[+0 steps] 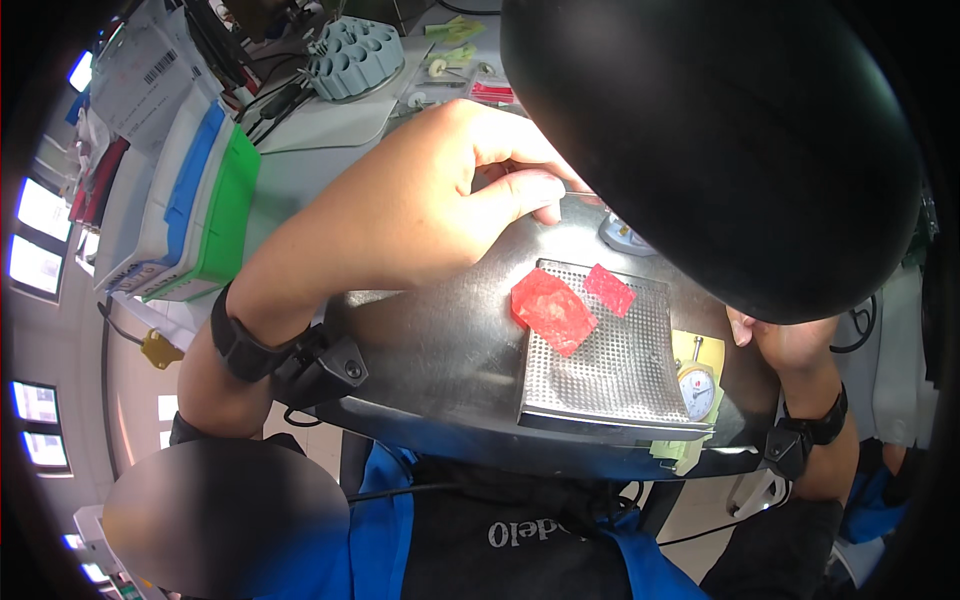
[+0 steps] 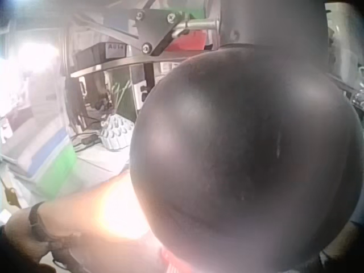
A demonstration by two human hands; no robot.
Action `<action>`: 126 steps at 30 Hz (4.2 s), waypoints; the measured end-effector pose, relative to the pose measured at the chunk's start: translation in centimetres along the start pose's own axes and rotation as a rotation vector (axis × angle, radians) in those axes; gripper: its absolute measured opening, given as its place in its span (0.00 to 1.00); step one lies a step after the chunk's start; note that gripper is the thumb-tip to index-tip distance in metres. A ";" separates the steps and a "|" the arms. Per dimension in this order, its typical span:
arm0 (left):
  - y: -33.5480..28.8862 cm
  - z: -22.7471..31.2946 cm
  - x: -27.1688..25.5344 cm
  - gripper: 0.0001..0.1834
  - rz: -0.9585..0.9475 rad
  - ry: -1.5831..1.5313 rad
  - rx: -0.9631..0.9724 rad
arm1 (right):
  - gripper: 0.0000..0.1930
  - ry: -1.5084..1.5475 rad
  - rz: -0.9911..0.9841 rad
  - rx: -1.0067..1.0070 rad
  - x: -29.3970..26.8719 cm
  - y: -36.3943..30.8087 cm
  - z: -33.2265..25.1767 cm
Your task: Grinding and shaping a small dental crown using a rotary tool at a lab workstation.
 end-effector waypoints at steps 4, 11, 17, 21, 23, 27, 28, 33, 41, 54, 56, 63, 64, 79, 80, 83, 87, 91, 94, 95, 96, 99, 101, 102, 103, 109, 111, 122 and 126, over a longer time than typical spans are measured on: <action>-0.2 0.2 0.1 0.10 0.027 0.045 0.001 | 0.32 -0.028 -0.016 -0.009 0.2 0.0 -0.1; -0.2 1.1 0.3 0.09 0.012 0.086 0.093 | 0.26 0.033 0.045 0.020 0.5 0.3 -0.6; -0.2 1.1 0.2 0.09 0.014 0.095 0.099 | 0.23 0.030 -0.007 -0.022 0.9 0.7 -1.1; 0.0 1.2 0.3 0.09 0.015 0.099 0.103 | 0.24 0.043 0.052 -0.007 0.6 0.5 -0.9; 0.2 1.2 0.3 0.09 0.016 0.101 0.108 | 0.24 0.017 0.028 -0.016 0.7 0.5 -0.9; 0.4 1.2 0.4 0.09 0.017 0.106 0.112 | 0.24 0.009 -0.005 -0.030 0.8 0.6 -1.0; 0.5 1.2 0.4 0.09 0.019 0.109 0.113 | 0.25 0.010 0.005 -0.026 0.8 0.6 -1.0; 0.4 1.3 0.4 0.10 0.026 0.119 0.118 | 0.27 0.020 0.033 -0.013 0.6 0.3 -0.7; 0.5 1.3 0.6 0.11 0.034 0.135 0.138 | 0.24 0.001 0.023 -0.004 1.0 0.3 -0.9; -0.4 2.6 0.7 0.14 0.067 0.303 0.166 | 0.22 -0.042 0.023 0.278 2.5 0.6 -0.3; -0.3 2.8 0.9 0.15 0.088 0.349 0.189 | 0.23 -0.055 0.002 0.298 3.0 0.8 -0.4; 0.0 2.9 1.6 0.15 0.094 0.368 0.174 | 0.23 -0.142 0.001 0.282 3.1 1.0 -0.3; -0.1 2.8 1.7 0.16 0.060 0.358 0.133 | 0.22 -0.195 -0.017 0.277 3.1 0.9 -0.4; 0.5 2.1 3.5 0.16 -0.099 -0.232 0.088 | 0.22 -0.438 -0.442 0.057 6.2 2.4 -0.1; 0.5 2.1 2.9 0.15 -0.044 -0.061 0.111 | 0.22 -0.406 -0.390 0.052 5.6 2.3 0.3; 0.2 2.0 0.4 0.13 0.167 0.240 0.138 | 0.23 -0.310 -0.216 0.043 4.1 1.7 0.5; -0.2 0.8 -0.6 0.11 0.129 0.304 -0.003 | 0.22 -0.423 -0.156 0.077 3.7 1.9 -1.3; -0.1 0.7 0.5 0.09 0.100 0.314 0.037 | 0.19 -0.601 -0.165 0.036 3.9 1.5 -2.9; 0.2 0.7 1.2 0.08 0.066 0.388 0.031 | 0.17 -0.731 -0.003 -0.099 3.9 0.2 -3.9; 0.3 0.7 1.3 0.08 0.057 0.356 0.026 | 0.17 -0.706 0.015 -0.103 4.2 -0.2 -4.0; 0.2 0.6 1.3 0.09 0.028 0.343 -0.043 | 0.16 -0.681 0.032 -0.108 4.6 -0.7 -4.4; -0.4 0.8 1.2 0.12 -0.047 0.345 -0.231 | 0.17 -0.638 0.020 -0.150 6.8 -1.7 -5.9; -0.8 1.6 1.9 0.13 -0.068 0.114 -0.275 | 0.19 -0.594 0.060 -0.234 8.4 -2.2 -6.5; -1.0 2.3 2.6 0.14 -0.090 -0.116 -0.260 | 0.20 -0.586 0.076 -0.237 8.8 -2.1 -6.5; -1.0 3.1 3.4 0.15 -0.096 -0.441 -0.203 | 0.21 -0.595 0.022 -0.351 9.7 -2.3 -6.8; -1.6 4.6 5.8 0.15 -0.007 -0.913 -0.188 | 0.26 -0.643 -0.158 -0.682 9.0 -2.7 -7.4; -1.7 4.8 6.0 0.15 0.025 -0.933 -0.164 | 0.28 -0.661 -0.201 -0.679 8.7 -2.9 -7.5; -1.9 4.5 5.9 0.11 0.068 -0.745 -0.096 | 0.26 -0.573 -0.137 -0.684 9.5 -2.7 -6.6; -2.1 4.3 6.2 0.14 0.055 -0.826 -0.116 | 0.25 -0.595 -0.126 -0.693 9.3 -2.8 -6.7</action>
Point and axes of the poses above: each hand's wrist, its own y-axis towards the middle knuckle, its own x-axis out of the palm, z = x × y, the point moved 6 cm from there along y, towards the middle knuckle, and after that the axes turned 3 degrees about x, right-handed, at the moved point
